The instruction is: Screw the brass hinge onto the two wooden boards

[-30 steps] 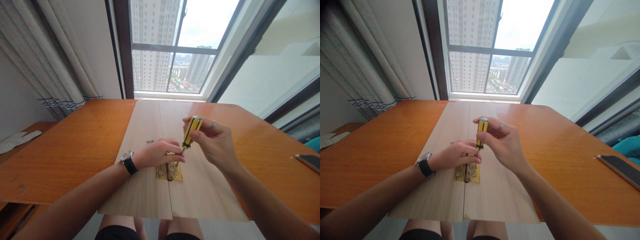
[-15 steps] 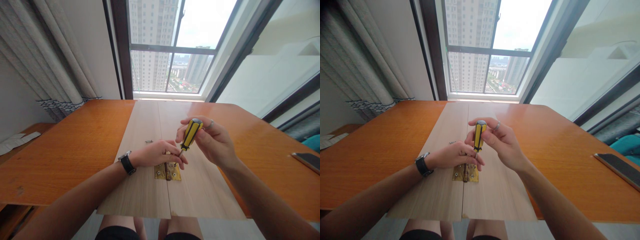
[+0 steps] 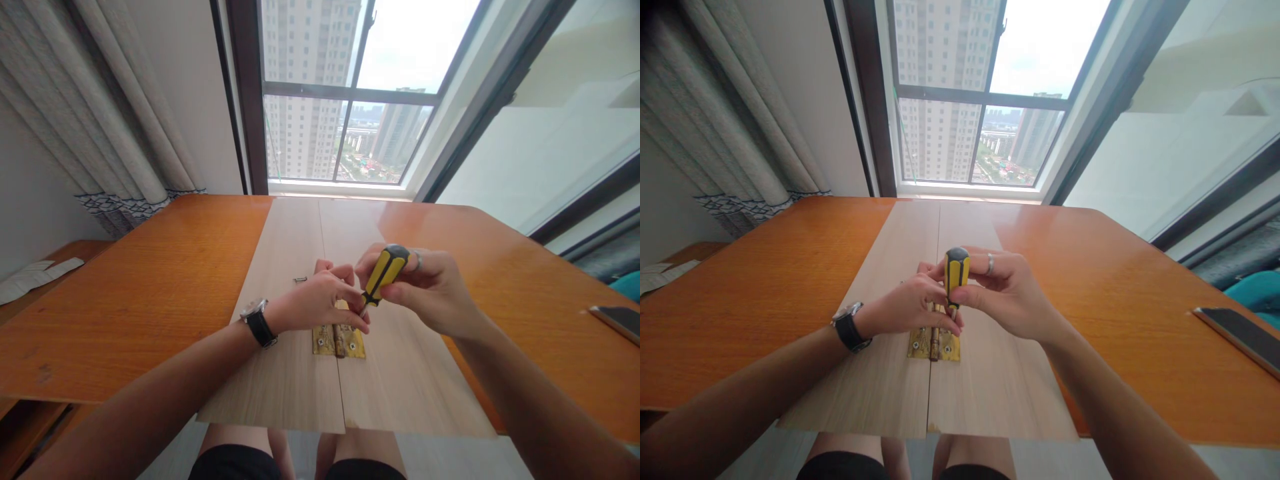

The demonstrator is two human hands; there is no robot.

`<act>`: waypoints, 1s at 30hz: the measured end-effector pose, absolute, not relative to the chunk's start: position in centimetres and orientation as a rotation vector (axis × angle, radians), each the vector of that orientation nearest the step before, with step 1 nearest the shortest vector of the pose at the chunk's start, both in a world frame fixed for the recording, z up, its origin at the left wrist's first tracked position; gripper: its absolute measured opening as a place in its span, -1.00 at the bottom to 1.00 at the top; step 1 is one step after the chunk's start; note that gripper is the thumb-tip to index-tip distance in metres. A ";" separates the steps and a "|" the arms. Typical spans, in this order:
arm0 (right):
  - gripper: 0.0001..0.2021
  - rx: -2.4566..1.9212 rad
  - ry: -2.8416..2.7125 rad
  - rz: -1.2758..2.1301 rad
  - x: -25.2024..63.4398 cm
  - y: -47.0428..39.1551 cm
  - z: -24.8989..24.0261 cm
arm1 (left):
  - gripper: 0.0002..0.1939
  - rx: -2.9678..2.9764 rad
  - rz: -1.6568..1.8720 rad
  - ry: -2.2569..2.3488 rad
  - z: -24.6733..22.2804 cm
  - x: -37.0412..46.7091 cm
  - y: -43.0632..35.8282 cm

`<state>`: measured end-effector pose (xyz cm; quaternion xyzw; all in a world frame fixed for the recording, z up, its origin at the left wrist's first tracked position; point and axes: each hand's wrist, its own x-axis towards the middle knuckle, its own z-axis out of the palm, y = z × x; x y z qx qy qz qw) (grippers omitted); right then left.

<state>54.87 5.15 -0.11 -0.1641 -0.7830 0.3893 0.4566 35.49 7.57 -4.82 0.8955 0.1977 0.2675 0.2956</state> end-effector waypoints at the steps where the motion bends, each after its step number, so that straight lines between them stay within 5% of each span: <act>1: -0.81 -0.393 -1.957 0.952 54.9 5.1 -0.1 | -0.84 2.377 0.720 0.529 -4.8 35.5 7.5; 10: -0.67 -0.509 -1.819 0.642 54.1 4.7 -1.2 | -0.77 2.425 0.734 0.603 -4.8 35.7 7.2; 14: -0.81 -0.620 -1.825 0.586 54.1 4.2 -0.9 | -0.82 2.359 0.719 0.537 -4.7 35.6 7.5; 19: -0.77 -0.452 -1.984 0.946 54.8 3.9 -0.3 | -0.96 1.923 0.618 0.258 -4.6 35.1 7.6; 25: -0.76 -0.558 -1.876 0.929 54.9 4.0 -0.3 | -0.72 1.721 0.643 0.287 -4.7 35.5 7.0; 30: -0.64 -0.482 -1.992 0.761 54.5 4.1 -1.0 | -0.96 1.997 0.731 0.372 -4.3 35.4 7.3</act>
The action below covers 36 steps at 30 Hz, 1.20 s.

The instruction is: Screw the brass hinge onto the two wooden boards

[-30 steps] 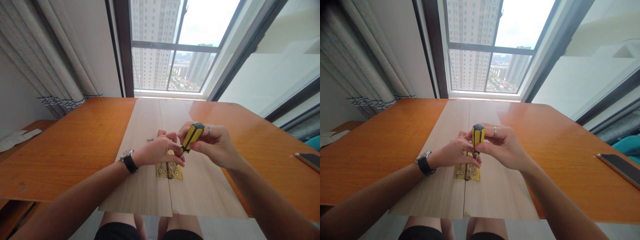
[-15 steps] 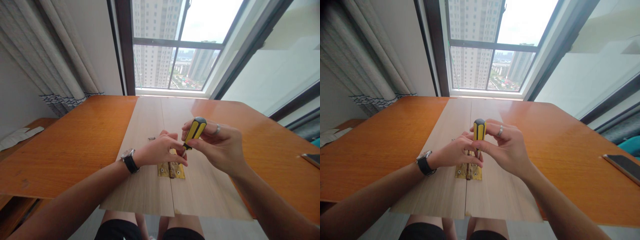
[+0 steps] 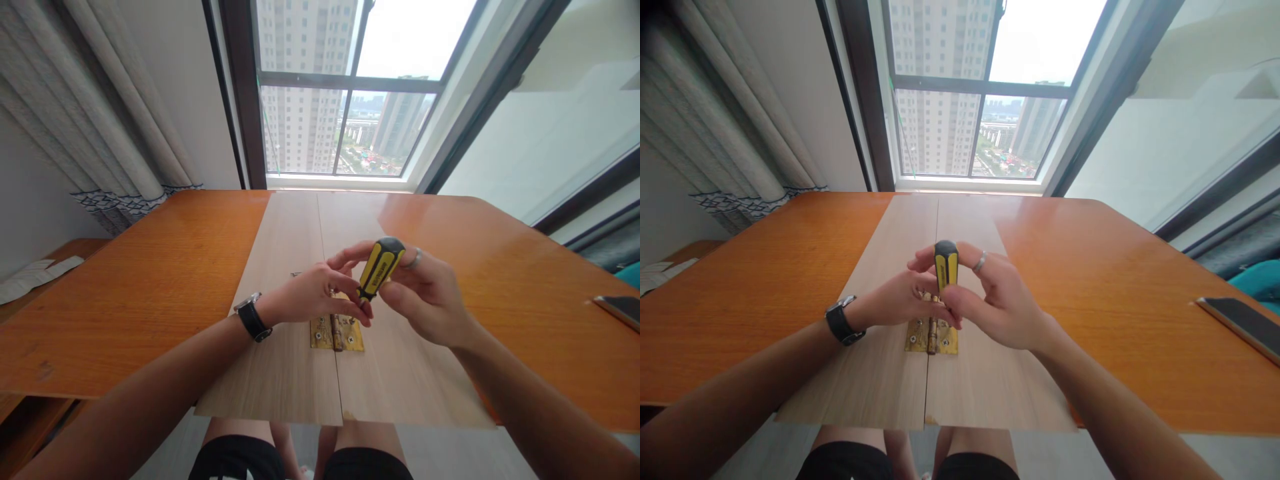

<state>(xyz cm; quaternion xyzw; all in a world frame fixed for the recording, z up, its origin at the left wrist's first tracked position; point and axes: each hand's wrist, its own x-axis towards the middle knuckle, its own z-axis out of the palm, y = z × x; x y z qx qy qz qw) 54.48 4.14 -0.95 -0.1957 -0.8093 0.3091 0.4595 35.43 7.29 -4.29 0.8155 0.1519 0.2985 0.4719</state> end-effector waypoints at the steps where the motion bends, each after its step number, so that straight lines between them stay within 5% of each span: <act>1: -0.59 -0.455 -1.984 0.727 54.4 4.2 -1.1 | -0.93 2.043 0.747 0.383 -4.2 35.4 7.3; 3: -0.56 -0.468 -1.928 0.677 54.1 4.2 -1.2 | -0.94 2.079 0.771 0.380 -4.2 35.3 7.4; 7: -0.83 -0.548 -1.938 0.814 54.2 3.9 -1.0 | -0.93 1.984 0.773 0.353 -4.6 35.4 7.2; 20: -0.47 -0.568 -1.912 0.514 53.8 3.5 -1.2 | -0.85 2.175 0.815 0.472 -4.6 35.5 7.5; 29: -0.82 -0.519 -1.957 0.844 55.2 4.2 0.2 | -0.73 2.262 0.937 0.407 -5.1 36.0 7.3; 36: -0.53 -0.503 -1.864 0.973 54.8 4.0 -0.1 | -0.70 2.196 0.911 0.498 -5.0 36.1 7.0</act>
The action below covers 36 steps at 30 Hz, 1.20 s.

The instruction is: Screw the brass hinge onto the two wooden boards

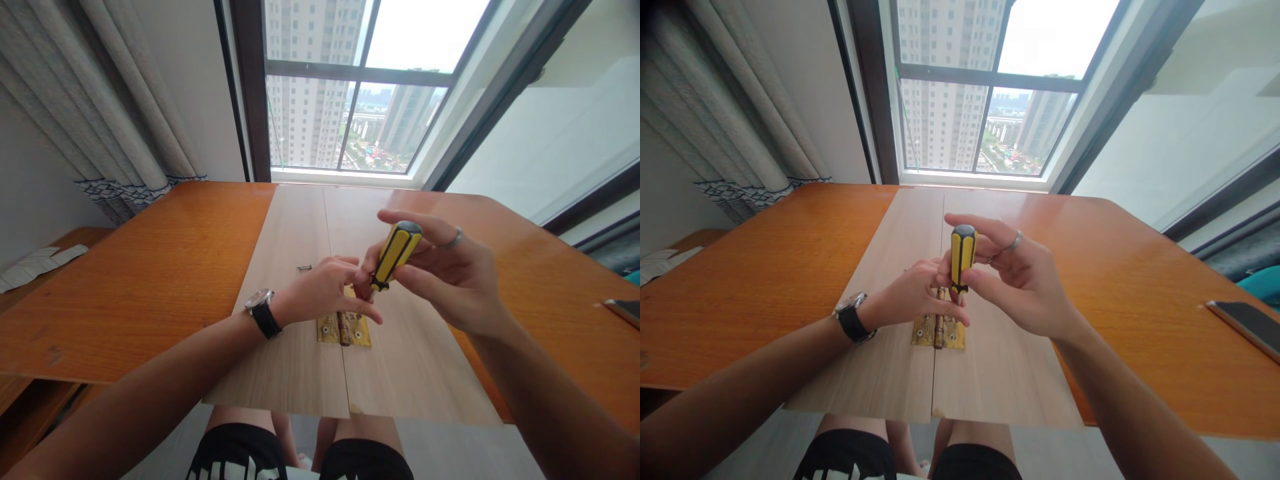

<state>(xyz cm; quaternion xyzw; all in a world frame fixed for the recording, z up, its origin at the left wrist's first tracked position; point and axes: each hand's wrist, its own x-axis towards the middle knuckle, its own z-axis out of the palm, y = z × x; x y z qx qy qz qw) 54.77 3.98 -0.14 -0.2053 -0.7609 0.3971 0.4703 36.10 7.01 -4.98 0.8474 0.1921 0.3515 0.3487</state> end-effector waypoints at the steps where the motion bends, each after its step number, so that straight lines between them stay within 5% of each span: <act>1: -0.50 -0.503 -1.860 0.898 54.5 3.9 -0.3 | -0.71 2.209 0.903 0.498 -5.0 36.1 7.0; 5: -0.42 -0.537 -1.794 0.582 53.8 3.8 -0.7 | -0.75 2.278 0.867 0.483 -4.9 36.2 7.1; 11: -0.72 -0.613 -1.874 0.657 54.5 3.4 0.1 | -0.73 2.197 0.852 0.451 -5.1 36.1 7.0; 19: -0.52 -0.486 -1.971 0.937 55.8 3.9 0.5 | -0.97 2.013 0.696 0.366 -4.7 35.2 7.3; 26: -0.39 -0.476 -1.949 0.541 54.4 3.7 -0.5 | -0.85 2.171 0.747 0.345 -4.7 35.3 7.7; 31: -0.61 -0.657 -1.880 0.420 54.3 3.2 -0.6 | -0.85 2.163 0.742 0.354 -5.0 35.4 7.8; 36: -0.71 -0.479 -2.049 0.658 55.0 3.0 0.2 | -0.77 2.119 0.761 0.356 -5.5 35.6 7.5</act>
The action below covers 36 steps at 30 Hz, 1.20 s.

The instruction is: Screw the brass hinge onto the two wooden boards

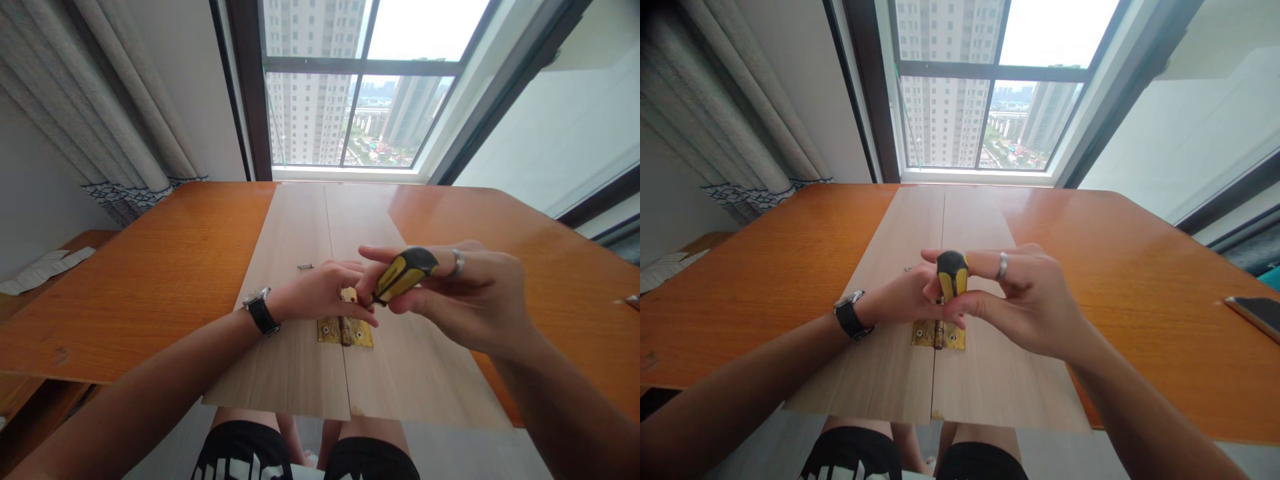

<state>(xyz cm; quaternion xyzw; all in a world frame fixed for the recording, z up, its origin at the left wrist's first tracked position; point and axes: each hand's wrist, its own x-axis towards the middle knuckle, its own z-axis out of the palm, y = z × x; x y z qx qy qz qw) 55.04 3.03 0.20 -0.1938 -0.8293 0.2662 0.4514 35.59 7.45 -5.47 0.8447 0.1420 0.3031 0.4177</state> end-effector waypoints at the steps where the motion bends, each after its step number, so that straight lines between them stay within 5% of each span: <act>1: -0.68 -0.437 -2.068 0.741 55.1 3.0 0.4 | -0.75 2.116 0.767 0.356 -5.5 35.6 7.4; 6: -0.55 -0.504 -1.937 0.925 54.6 3.0 0.5 | -0.71 2.126 0.801 0.391 -5.3 35.8 7.2; 17: -0.57 -0.678 -1.842 0.392 54.4 3.5 -1.4 | -0.72 2.149 0.784 0.434 -5.3 35.9 7.3; 23: -0.83 -0.455 -2.064 0.837 55.2 3.7 0.3 | -0.67 2.080 0.774 0.455 -5.5 35.9 7.1; 28: -0.57 -0.530 -1.927 0.978 55.2 4.2 0.0 | -0.87 1.981 0.648 0.411 -5.0 35.1 7.5; 36: -0.54 -0.456 -1.833 0.507 54.3 4.2 -0.4 | -0.90 2.193 0.694 0.304 -4.7 35.2 8.1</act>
